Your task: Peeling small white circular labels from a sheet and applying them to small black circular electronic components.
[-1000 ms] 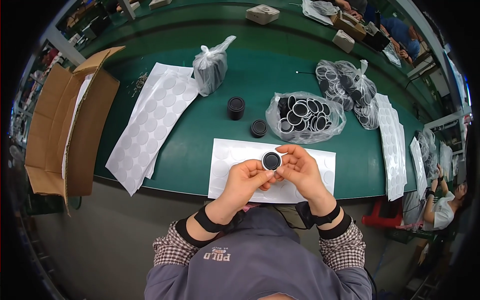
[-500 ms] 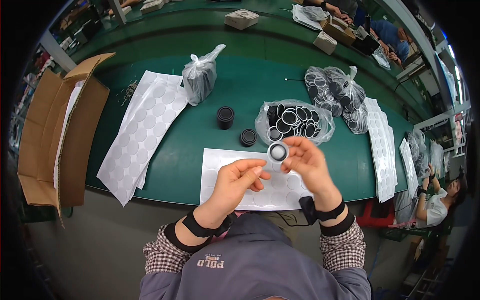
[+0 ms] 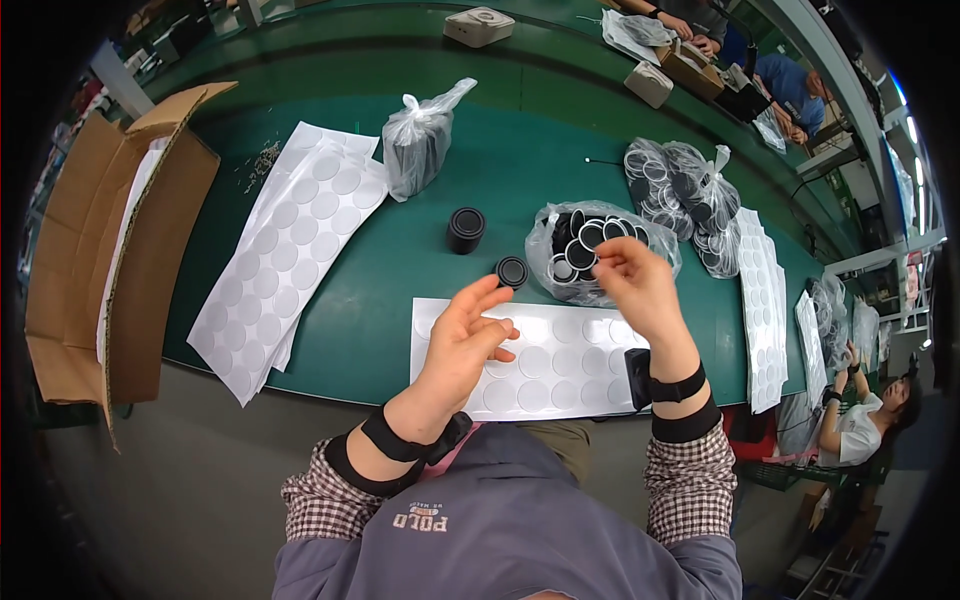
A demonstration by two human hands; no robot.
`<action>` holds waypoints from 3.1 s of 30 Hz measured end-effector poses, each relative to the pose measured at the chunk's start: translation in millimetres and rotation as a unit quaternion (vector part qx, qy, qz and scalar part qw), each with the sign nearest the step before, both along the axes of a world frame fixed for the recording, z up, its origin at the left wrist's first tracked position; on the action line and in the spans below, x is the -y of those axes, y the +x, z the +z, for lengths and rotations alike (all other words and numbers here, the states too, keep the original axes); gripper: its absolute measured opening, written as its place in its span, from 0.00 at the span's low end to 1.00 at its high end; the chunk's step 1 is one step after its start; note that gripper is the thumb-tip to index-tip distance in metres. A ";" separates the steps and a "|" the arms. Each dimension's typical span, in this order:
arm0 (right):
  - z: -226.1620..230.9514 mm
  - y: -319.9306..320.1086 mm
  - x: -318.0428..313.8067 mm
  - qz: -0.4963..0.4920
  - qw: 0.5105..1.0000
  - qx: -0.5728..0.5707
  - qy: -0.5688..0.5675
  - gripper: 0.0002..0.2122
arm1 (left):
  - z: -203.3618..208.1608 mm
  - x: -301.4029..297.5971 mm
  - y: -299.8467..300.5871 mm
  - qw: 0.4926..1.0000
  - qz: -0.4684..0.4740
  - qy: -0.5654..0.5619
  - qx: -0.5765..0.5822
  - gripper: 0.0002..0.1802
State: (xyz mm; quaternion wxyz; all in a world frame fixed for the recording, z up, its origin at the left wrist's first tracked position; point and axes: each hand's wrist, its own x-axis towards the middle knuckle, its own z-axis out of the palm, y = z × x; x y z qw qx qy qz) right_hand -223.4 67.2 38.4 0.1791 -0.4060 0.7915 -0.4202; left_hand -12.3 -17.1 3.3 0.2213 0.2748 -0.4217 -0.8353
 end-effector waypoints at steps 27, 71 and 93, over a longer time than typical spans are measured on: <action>-21.5 51.0 46.4 0.175 0.966 -0.168 0.092 0.06 | -0.6 -10.1 -6.9 0.998 0.006 -0.057 -0.015 0.34; -30.3 64.5 -32.6 0.126 0.979 -0.075 0.144 0.05 | -14.2 -7.6 23.3 0.994 -0.108 -0.002 0.022 0.08; -30.4 68.3 -26.8 0.124 0.971 -0.134 0.157 0.04 | -20.4 -26.7 19.7 0.847 -0.208 -0.482 0.078 0.05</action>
